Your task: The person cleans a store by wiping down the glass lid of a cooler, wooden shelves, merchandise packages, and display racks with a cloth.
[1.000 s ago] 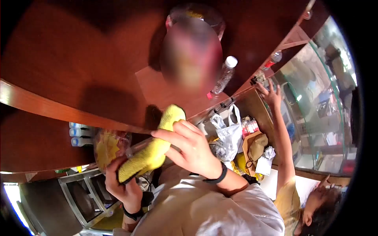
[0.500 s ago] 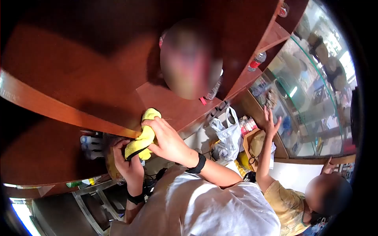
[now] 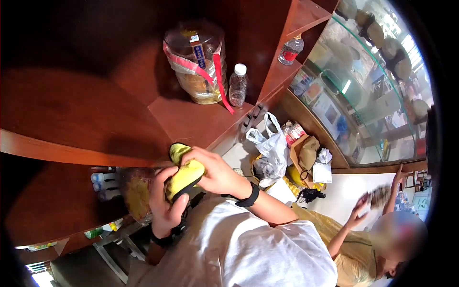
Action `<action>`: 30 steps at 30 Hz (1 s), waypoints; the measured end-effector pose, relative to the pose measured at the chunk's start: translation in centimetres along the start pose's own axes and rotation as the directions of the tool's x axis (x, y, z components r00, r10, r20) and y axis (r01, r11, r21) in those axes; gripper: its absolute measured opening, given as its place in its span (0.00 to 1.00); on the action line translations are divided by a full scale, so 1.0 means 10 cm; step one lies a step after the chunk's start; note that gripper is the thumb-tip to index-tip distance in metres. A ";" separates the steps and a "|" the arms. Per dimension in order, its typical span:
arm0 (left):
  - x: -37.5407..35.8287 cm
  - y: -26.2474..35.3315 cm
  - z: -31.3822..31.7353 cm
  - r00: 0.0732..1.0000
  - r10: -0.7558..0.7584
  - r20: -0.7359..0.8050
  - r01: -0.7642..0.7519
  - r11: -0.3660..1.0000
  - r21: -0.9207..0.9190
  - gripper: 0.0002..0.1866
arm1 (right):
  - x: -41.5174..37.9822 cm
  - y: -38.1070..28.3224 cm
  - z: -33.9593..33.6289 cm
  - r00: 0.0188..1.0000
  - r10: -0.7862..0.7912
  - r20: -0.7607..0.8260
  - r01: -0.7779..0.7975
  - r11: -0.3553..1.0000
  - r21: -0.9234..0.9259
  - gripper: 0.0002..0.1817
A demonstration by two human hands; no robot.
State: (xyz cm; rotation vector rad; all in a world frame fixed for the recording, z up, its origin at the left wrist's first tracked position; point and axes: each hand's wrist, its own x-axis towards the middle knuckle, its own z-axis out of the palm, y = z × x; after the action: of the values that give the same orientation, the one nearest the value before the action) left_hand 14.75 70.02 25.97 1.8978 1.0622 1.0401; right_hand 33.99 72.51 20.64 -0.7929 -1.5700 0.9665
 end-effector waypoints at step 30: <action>0.92 1.32 -0.16 0.667 0.745 -0.018 -0.719 0.651 0.243 0.43 | -0.57 -0.20 -0.86 0.964 0.265 0.026 -0.244 0.917 -0.317 0.18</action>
State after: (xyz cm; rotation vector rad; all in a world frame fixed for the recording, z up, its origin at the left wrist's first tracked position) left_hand 20.60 73.19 40.66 2.5700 0.4264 1.5394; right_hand 43.53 68.13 20.72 -1.2220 -1.7331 0.9485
